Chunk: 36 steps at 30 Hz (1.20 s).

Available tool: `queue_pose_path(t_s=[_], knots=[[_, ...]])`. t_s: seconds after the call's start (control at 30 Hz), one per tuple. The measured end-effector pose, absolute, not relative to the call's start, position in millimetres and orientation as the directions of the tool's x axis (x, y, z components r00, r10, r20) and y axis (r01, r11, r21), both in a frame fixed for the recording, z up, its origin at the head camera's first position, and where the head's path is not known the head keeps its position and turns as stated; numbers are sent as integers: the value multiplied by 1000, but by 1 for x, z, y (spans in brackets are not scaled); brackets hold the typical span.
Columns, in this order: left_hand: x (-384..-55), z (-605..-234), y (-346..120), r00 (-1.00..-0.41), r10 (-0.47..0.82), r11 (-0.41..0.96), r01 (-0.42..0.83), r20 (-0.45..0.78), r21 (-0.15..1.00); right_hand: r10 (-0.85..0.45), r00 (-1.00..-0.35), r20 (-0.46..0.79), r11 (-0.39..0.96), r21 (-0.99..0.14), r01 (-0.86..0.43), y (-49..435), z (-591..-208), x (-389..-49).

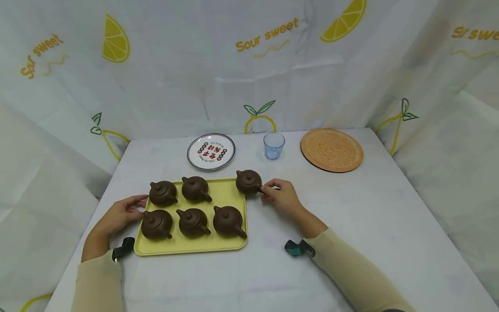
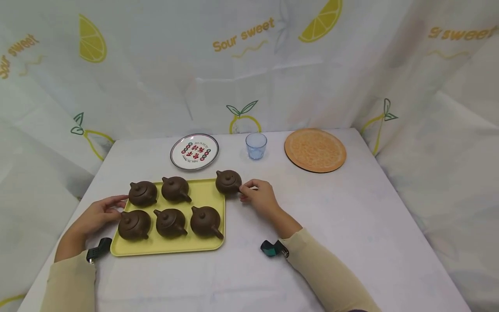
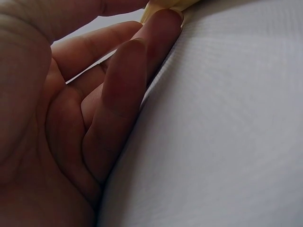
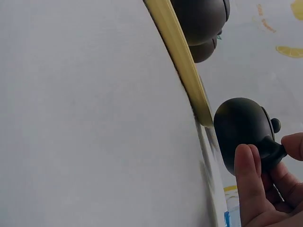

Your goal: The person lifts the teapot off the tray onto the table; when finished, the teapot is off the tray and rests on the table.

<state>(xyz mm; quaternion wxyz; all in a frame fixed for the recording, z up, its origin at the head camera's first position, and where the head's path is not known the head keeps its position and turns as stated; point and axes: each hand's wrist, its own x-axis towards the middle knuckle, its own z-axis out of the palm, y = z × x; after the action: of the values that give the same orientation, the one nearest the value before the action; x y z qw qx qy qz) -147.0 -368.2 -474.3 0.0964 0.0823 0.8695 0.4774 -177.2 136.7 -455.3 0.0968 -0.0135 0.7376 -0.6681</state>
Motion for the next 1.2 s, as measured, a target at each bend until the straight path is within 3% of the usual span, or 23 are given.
queue_pose_path(t_s=[0.23, 0.73, 0.83, 1.07, 1.2], knots=[[-147, -475, -369, -967, 235, 544, 50, -95, 837, -106, -982, -154, 155, -978, 136, 164, -455, -179], [-148, -471, -368, -966, 242, 546, 57, -92, 836, -111, -976, -186, 106, -979, 175, 180, -461, -180], [-148, -472, -367, -967, 234, 552, 47, -101, 833, -139, -969, -205, 130, -974, 188, 182, -459, -180], [-149, -471, -368, -965, 242, 551, 48, -104, 833, -154, -972, -175, 331, -936, 116, 201, -449, -179], [-149, -472, -368, -965, 243, 541, 51, -98, 839, -184, -977, -110, 327, -944, 45, 201, -446, -171]])
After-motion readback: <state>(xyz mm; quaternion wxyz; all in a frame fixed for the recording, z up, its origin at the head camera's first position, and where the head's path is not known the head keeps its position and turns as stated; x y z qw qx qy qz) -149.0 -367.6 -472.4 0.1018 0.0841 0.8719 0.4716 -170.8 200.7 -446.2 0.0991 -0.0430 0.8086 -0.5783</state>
